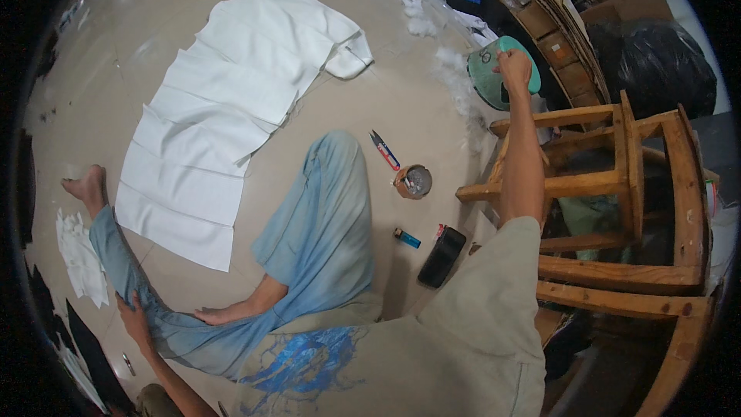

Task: The person sits on the floor and cuts a large white fabric sheet into strips using a utility knife. They fold the fabric, align the edges, and slice through the layers to create uniform pieces.

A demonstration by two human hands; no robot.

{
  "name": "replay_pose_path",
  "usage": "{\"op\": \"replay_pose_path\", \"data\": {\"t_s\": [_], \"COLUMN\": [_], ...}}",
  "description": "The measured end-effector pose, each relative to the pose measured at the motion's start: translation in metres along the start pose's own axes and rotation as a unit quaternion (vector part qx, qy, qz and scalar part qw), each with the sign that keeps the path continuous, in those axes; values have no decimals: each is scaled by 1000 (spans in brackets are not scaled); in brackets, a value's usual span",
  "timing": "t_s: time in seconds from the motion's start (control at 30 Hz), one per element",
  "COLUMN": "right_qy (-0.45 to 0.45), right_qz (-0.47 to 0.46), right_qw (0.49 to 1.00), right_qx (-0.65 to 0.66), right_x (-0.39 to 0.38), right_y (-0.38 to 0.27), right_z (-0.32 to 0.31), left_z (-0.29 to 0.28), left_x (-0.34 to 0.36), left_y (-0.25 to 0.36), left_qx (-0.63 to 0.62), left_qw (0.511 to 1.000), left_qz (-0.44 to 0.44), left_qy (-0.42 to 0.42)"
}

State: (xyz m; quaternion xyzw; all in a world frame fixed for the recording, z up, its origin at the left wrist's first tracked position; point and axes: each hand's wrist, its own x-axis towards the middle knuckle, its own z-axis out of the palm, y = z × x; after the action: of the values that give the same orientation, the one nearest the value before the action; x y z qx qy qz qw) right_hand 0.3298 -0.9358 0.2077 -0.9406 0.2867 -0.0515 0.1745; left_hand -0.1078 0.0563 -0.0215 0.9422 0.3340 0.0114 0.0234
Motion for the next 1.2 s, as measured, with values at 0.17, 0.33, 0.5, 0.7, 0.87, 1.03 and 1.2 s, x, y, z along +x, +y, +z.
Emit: {"op": "replay_pose_path", "data": {"t_s": [0.17,0.33,0.5,0.7,0.87,1.03,1.2], "right_qy": [231,-47,120,65,-64,-100,-117], "right_qz": [-206,15,-150,27,-12,-18,-79], "right_qw": [950,985,973,961,964,804,762], "right_qx": [34,166,131,267,259,587,632], "right_x": [26,8,-5,-8,-26,-19,-8], "right_y": [46,25,21,20,-10,-30,-28], "right_z": [27,-23,-2,-30,-34,-44,-95], "left_z": [9,0,4,6,6,10,9], "left_x": [2,0,2,2,2,2,4], "left_y": [-3,6,2,2,4,-16,5], "left_qx": [-17,-13,-7,-10,-2,-10,-15], "left_qw": [1000,1000,1000,1000,1000,1000,1000], "left_qz": [4,-1,-17,-5,-14,12,3], "left_qy": [-5,-10,-25,-17,-15,10,-16]}}
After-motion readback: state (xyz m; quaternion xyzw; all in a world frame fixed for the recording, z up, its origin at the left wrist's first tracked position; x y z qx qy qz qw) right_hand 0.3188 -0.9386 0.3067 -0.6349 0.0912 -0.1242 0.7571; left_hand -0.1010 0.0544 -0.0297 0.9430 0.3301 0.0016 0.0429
